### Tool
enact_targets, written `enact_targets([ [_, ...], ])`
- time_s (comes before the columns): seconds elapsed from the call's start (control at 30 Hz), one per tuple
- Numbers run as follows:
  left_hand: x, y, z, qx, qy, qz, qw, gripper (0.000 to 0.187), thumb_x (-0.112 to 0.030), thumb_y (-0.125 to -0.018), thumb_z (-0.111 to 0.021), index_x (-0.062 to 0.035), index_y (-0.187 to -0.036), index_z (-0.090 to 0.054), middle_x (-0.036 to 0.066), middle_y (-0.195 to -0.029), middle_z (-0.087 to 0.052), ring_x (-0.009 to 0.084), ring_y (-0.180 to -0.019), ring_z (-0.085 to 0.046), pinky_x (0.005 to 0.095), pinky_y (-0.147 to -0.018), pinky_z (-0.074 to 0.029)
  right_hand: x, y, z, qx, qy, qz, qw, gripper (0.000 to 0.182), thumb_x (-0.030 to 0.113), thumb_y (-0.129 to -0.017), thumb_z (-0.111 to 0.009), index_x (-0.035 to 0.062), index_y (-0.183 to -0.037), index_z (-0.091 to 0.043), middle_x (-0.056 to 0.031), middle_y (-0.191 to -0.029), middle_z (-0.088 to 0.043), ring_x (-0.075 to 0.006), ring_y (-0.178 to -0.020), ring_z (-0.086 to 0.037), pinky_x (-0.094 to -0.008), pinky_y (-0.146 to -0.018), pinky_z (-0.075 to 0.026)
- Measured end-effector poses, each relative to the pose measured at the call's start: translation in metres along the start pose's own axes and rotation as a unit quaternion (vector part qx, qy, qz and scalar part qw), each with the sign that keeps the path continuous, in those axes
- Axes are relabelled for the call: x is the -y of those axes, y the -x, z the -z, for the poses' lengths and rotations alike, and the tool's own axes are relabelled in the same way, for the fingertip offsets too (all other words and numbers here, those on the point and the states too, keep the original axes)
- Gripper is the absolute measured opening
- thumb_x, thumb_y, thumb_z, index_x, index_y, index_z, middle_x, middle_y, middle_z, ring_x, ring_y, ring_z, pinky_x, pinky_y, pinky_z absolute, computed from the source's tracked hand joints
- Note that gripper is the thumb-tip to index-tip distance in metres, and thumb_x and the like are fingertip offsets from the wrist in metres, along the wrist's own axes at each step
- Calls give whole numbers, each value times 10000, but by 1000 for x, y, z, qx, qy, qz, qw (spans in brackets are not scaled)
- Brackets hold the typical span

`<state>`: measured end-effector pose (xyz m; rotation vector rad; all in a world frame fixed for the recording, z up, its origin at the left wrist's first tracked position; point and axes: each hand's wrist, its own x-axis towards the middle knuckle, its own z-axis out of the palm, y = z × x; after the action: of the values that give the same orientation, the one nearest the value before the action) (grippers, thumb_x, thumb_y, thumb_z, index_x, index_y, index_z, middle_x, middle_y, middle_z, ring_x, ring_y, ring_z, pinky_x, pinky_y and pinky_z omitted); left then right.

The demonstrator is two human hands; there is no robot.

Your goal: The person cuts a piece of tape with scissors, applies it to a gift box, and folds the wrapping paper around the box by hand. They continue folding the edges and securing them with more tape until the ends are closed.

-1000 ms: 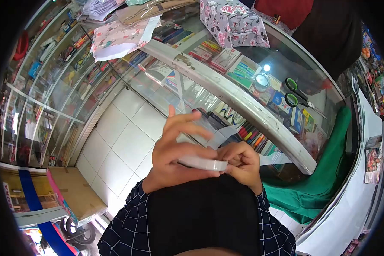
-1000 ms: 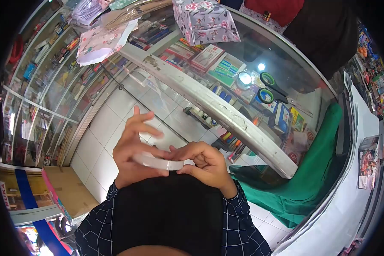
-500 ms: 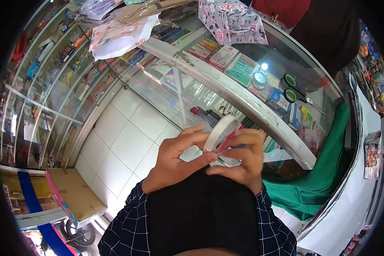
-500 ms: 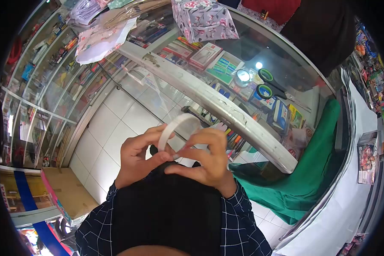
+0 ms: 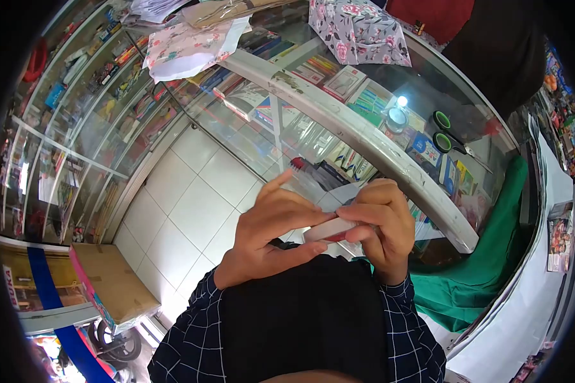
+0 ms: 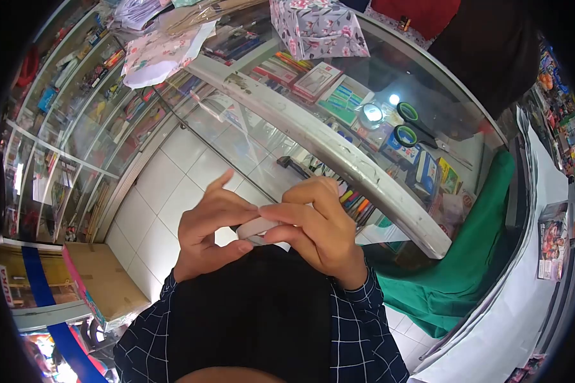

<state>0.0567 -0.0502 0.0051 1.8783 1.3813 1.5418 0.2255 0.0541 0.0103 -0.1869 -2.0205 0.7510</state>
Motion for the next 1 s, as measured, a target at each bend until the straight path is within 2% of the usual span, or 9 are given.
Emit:
enact_targets([
  [0.17,4,4,2,-62,-70,-46,995,315,-193,-636,-829,-129,-924,-719,-21,-833,-704,163,-857,-643,488,-1091,-237,7,1,2,4,17,30,999,345,263,-679,-739,55,-949,-685,-45,-813,-526,-214,-751,-521,-325,-690,-380],
  [0.27,4,5,2,-56,-64,-47,995,274,-211,-642,-824,-141,-886,-721,-33,-832,-708,158,-866,-644,493,-1099,-216,9,5,-1,-10,34,30,999,368,380,-736,-683,45,-888,-673,-50,-801,-525,-201,-716,-522,-338,-653,-395],
  [0.37,3,6,3,-56,-82,-53,994,255,-214,-648,-820,-144,-875,-725,-42,-824,-708,150,-865,-645,495,-1106,-198,14,6,2,-4,17,19,1000,366,265,-656,-757,54,-947,-688,-49,-817,-535,-214,-751,-518,-322,-680,-395],
  [0.57,-1,5,5,-33,-98,-60,993,261,-220,-645,-821,-154,-880,-729,-64,-810,-707,131,-853,-644,510,-1115,-169,24,7,4,-6,37,-1,999,382,276,-653,-772,41,-941,-685,-54,-807,-543,-213,-714,-525,-320,-651,-393],
  [0.67,-1,4,3,-53,-110,-86,989,241,-224,-646,-820,-161,-859,-728,-79,-784,-705,120,-848,-641,531,-1114,-156,22,8,2,-20,49,3,999,400,387,-722,-703,16,-868,-677,-60,-754,-515,-196,-667,-499,-308,-590,-370],
  [0.77,1,6,1,-65,-147,-122,979,220,-227,-659,-812,-163,-850,-724,-79,-767,-705,118,-840,-641,546,-1112,-142,23,10,5,-14,30,-13,999,378,278,-655,-774,39,-933,-684,-54,-791,-544,-209,-708,-530,-321,-647,-390],
  [0.87,6,5,-1,-73,-121,-137,980,242,-231,-637,-830,-163,-839,-716,-69,-759,-705,127,-853,-635,538,-1111,-142,21,13,5,-20,24,-12,999,372,274,-651,-775,44,-929,-686,-46,-797,-551,-207,-712,-534,-324,-661,-387],
  [0.97,5,2,-7,-78,60,-37,994,234,-213,-636,-830,-155,-829,-713,-59,-715,-682,138,-846,-619,528,-1109,-146,18,11,9,-7,37,10,999,363,269,-641,-775,57,-923,-689,-32,-807,-558,-201,-729,-543,-328,-684,-384],
  [1.0,5,1,-7,-50,66,-17,996,219,-208,-641,-821,-152,-823,-713,-57,-696,-665,140,-837,-611,525,-1108,-150,18,10,9,4,44,21,999,360,267,-638,-774,63,-922,-690,-29,-809,-559,-199,-735,-545,-328,-689,-383],
])
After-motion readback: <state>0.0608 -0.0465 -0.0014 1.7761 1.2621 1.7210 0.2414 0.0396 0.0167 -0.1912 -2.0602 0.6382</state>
